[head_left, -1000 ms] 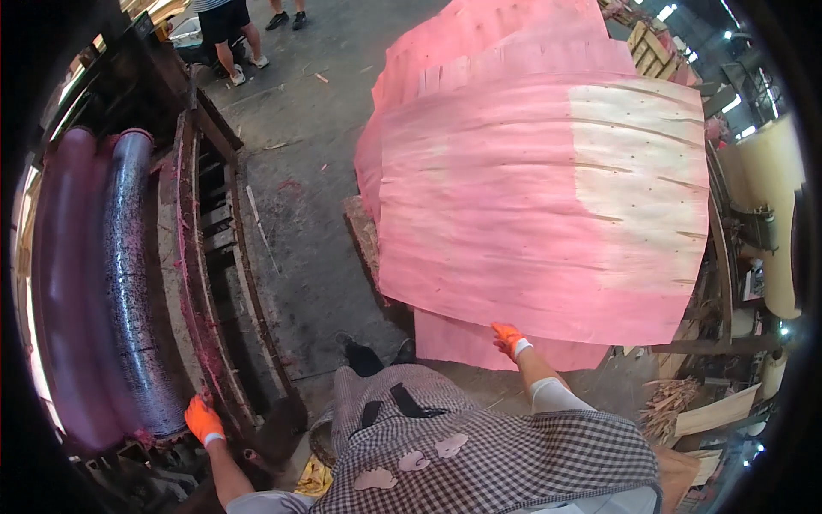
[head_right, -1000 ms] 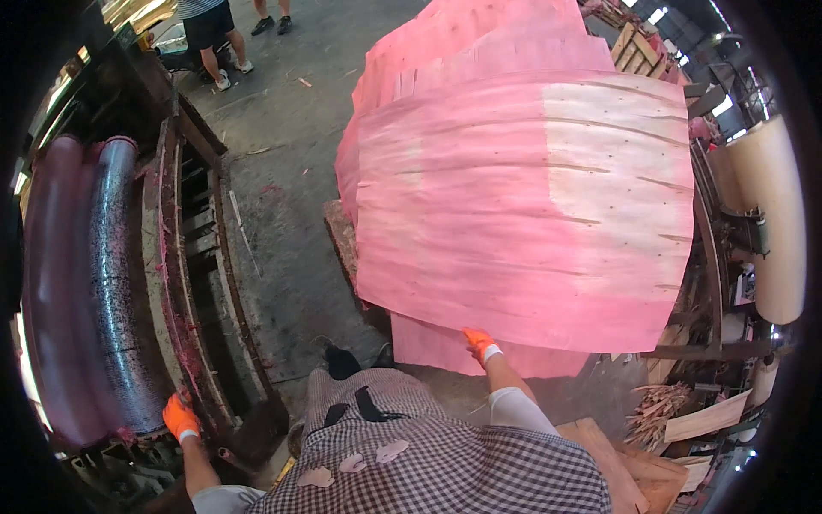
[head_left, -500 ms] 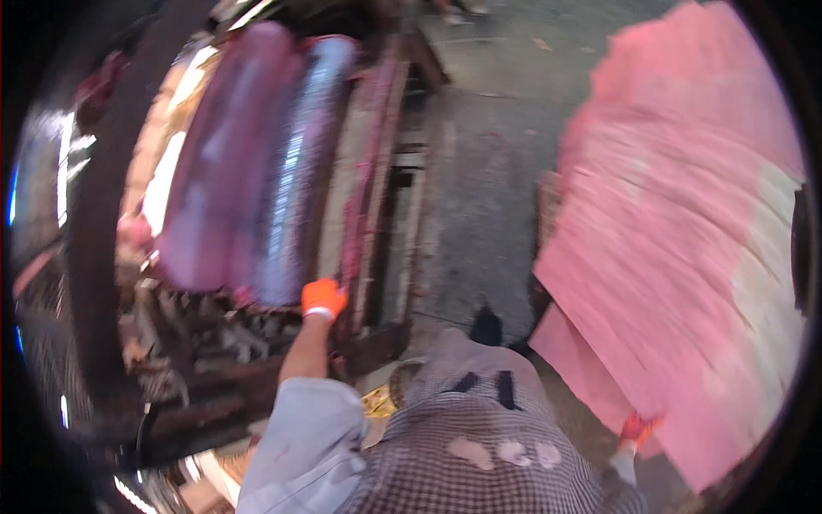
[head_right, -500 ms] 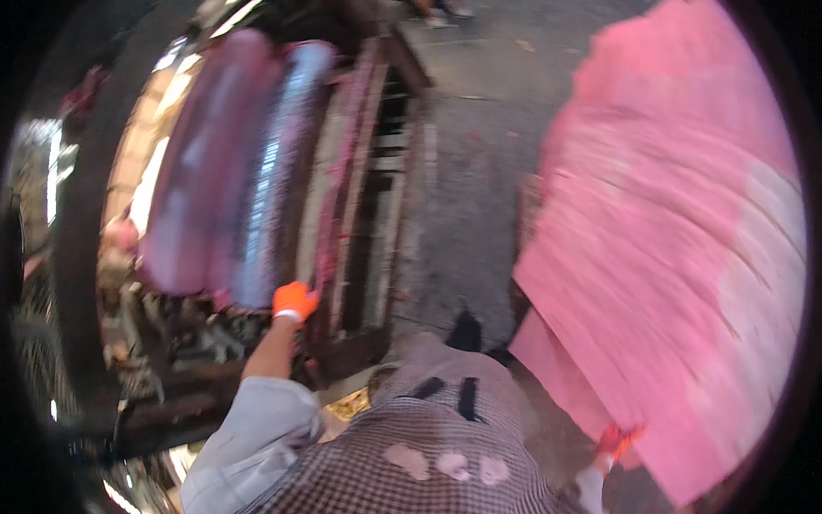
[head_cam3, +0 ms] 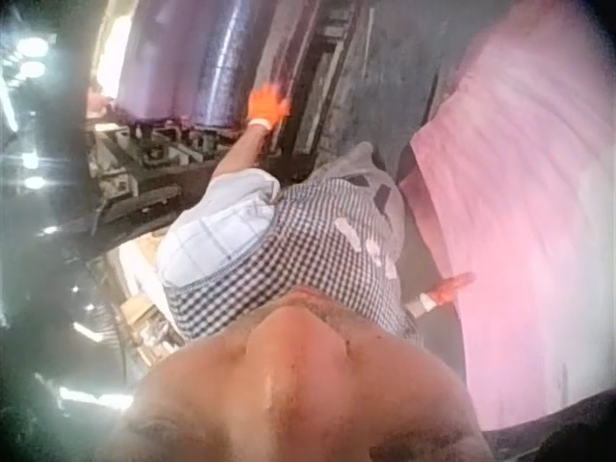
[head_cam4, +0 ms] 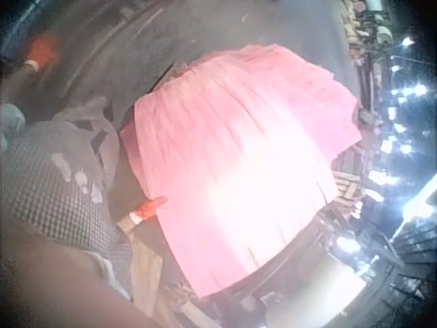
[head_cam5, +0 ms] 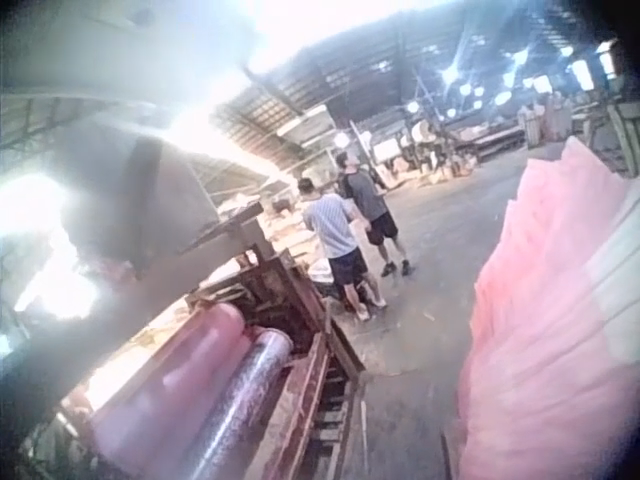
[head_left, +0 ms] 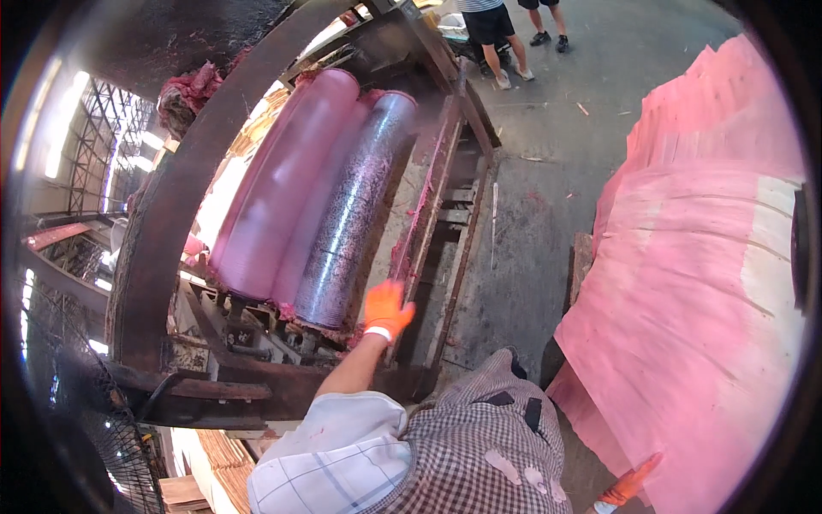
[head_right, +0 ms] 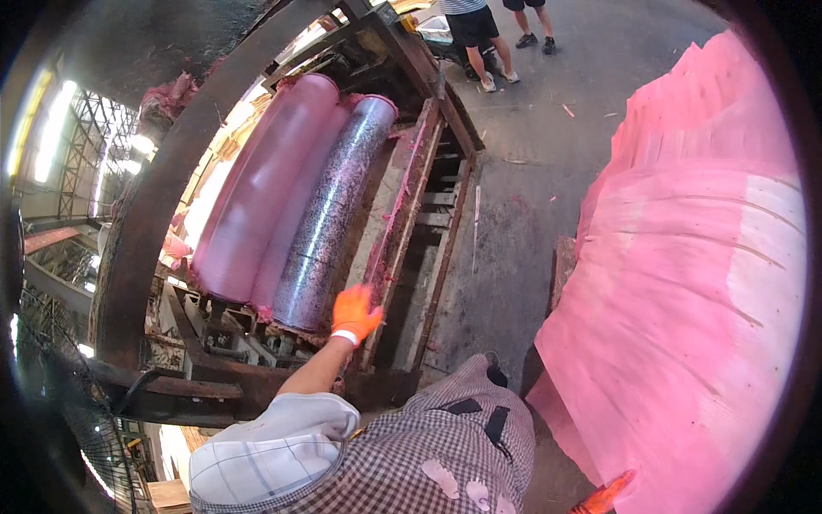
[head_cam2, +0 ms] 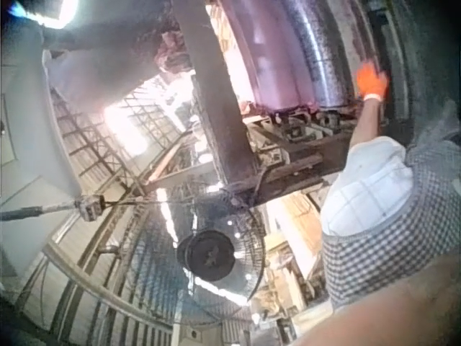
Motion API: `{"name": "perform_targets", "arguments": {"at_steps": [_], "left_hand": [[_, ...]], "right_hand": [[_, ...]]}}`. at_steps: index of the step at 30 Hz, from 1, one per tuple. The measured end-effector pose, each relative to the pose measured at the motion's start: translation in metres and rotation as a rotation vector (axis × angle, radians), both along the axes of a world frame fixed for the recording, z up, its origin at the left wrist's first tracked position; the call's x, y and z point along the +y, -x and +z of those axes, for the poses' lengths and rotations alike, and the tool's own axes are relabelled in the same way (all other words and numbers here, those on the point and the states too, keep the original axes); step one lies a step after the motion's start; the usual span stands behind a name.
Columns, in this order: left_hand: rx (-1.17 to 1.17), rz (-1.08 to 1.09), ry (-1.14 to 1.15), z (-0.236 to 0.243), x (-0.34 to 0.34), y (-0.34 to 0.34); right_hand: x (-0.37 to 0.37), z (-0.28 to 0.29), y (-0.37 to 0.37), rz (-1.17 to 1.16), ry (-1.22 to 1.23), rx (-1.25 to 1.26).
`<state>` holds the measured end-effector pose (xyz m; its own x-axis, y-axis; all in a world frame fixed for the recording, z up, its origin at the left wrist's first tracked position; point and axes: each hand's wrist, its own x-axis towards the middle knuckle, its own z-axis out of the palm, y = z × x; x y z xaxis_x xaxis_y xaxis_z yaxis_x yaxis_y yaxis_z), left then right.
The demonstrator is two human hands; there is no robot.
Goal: Operating a roller machine to apply glue or treatment to pink wood veneer sheets.
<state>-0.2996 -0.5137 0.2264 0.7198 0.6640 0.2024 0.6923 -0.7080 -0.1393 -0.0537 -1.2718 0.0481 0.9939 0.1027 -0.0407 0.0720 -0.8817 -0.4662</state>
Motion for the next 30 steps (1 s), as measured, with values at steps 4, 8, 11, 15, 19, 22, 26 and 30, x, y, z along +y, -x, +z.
{"name": "perform_targets", "arguments": {"at_steps": [4, 8, 11, 15, 19, 22, 26, 30], "left_hand": [[-0.236, -0.356, 0.548, 0.010, -0.079, -0.128], [-0.198, -0.820, 0.821, 0.027, -0.184, -0.166], [-0.244, -1.034, 0.868, 0.026, -0.234, -0.189], [-0.476, -0.815, 0.716, 0.006, -0.268, -0.193], [-0.690, -0.532, 0.485, 0.014, -0.293, -0.178], [-0.625, -0.374, 0.352, 0.028, -0.306, -0.158], [-0.750, -0.240, 0.344, 0.032, -0.335, -0.093], [-0.813, -0.232, 0.296, 0.047, -0.353, -0.038]], "right_hand": [[0.075, 0.064, 0.025, -0.012, -0.187, -0.170], [0.176, 0.166, 0.003, 0.113, -0.017, -0.429], [0.230, 0.230, -0.017, 0.143, -0.064, -0.553], [0.278, 0.294, -0.033, 0.364, -0.152, -0.642], [0.248, 0.254, -0.070, 0.609, -0.423, -0.687], [0.244, 0.278, -0.054, 0.527, -0.279, -0.736], [0.218, 0.295, -0.033, 0.708, -0.614, -0.800], [0.221, 0.344, -0.010, 0.778, -0.548, -0.791]]}}
